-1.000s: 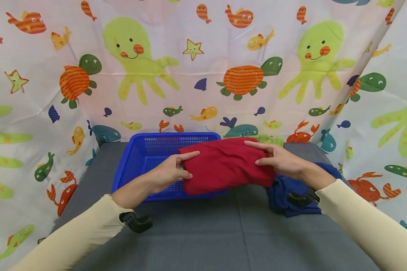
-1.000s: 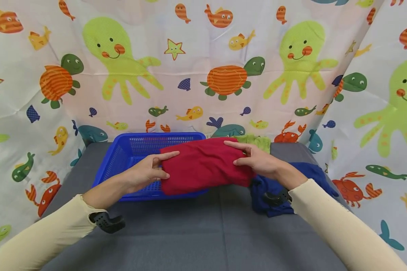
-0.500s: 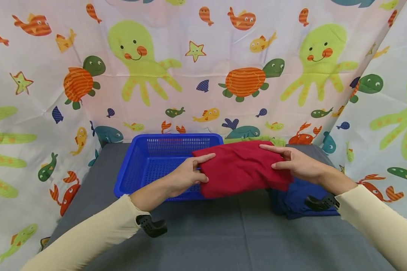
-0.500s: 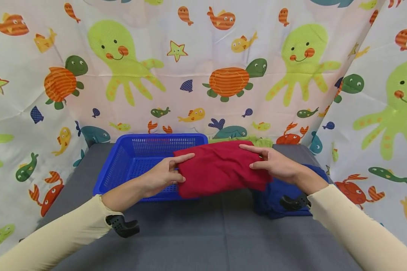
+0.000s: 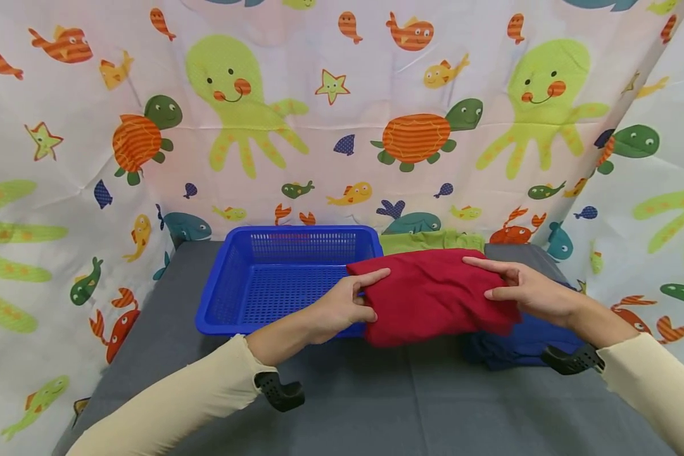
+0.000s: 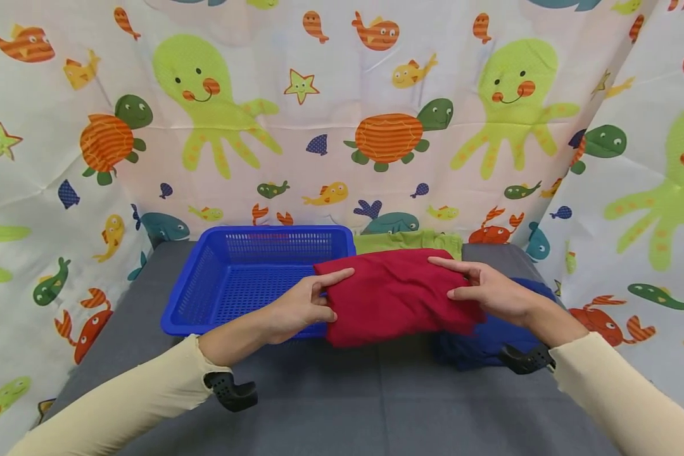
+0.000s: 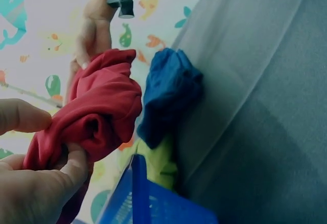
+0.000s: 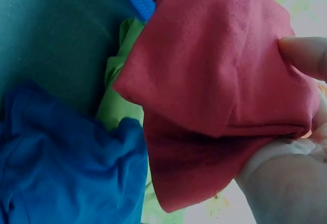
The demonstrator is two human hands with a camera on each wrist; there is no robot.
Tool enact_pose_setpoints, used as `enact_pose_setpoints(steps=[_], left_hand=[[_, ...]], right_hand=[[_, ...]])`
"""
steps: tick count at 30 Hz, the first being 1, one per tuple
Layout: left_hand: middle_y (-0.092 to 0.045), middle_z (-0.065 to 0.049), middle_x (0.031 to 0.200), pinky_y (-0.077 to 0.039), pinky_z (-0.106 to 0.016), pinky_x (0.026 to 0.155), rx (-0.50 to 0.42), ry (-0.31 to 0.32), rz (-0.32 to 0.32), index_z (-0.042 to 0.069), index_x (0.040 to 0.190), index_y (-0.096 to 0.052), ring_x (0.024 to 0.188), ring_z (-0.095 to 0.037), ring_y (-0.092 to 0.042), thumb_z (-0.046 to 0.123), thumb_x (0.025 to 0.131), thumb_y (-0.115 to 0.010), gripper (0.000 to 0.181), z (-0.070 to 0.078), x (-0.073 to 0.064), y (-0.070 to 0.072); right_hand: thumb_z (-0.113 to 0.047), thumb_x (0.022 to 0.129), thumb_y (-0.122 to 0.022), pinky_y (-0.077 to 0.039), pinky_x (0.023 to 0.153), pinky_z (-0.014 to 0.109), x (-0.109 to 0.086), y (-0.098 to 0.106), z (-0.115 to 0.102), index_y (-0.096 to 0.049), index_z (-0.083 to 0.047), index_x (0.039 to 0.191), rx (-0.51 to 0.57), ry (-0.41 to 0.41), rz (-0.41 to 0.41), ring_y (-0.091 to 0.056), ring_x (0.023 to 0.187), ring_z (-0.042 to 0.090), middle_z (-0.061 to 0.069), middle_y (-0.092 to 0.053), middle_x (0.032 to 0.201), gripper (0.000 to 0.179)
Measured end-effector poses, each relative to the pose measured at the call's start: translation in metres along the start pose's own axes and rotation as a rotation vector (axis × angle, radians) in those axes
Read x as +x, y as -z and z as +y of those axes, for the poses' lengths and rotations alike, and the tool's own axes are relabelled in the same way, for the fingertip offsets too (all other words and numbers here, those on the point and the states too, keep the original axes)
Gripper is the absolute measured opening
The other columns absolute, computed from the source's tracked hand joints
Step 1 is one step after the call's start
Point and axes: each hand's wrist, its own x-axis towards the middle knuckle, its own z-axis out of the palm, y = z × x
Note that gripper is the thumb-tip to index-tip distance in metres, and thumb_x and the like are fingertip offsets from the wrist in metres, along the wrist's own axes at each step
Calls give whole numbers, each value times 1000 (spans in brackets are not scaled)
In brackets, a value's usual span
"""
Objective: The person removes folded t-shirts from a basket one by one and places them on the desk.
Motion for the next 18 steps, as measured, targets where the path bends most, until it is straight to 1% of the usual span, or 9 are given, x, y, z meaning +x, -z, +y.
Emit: enact_pose_setpoints(steps=[3, 5, 10, 12, 18], left_hand=[[-41, -17, 155, -55, -44, 101, -11, -12, 14, 16, 161, -29, 128, -30, -59, -11, 93, -55, 77, -2, 3, -8], [-43, -17, 153, -55, -45, 101, -26, -19, 24, 16, 160, -31, 128, -30, -59, -11, 94, -56, 77, -4, 6, -13], [-44, -18, 152, -55, -43, 101, -43, -28, 13, 17, 160, -31, 126, -29, -60, -14, 92, -55, 78, -10, 10, -25], [-44, -18, 153, -56, -42, 101, -40, -34, 1, 16, 160, -31, 126, -29, -60, -14, 92, -55, 79, -12, 12, -29], [-49, -14, 148, -56, -43, 100, -39, -35, -2, 18, 159, -35, 121, -25, -62, -14, 91, -57, 78, -19, 22, -42]], right_hand=[[-3, 103, -47, -55, 98, 29, -8, 2, 2, -21, -17, 163, 10, 18, -7, -52, 129, 5, -14, -46, 149, 67], [-3, 104, -47, -55, 98, 29, -14, 4, 2, -21, -18, 163, 2, 15, 4, -51, 129, 4, -15, -44, 150, 67], [-5, 103, -48, -54, 98, 27, -27, 7, 4, -20, -18, 163, -26, -36, 36, -47, 129, 0, -18, -36, 151, 67], [-5, 104, -48, -54, 99, 26, -33, 8, 6, -19, -18, 163, -23, -46, 35, -47, 129, -1, -18, -36, 151, 67], [-4, 105, -44, -51, 99, 23, -49, 18, 15, -18, -18, 164, -13, -59, 19, -46, 129, -4, -21, -34, 152, 66]])
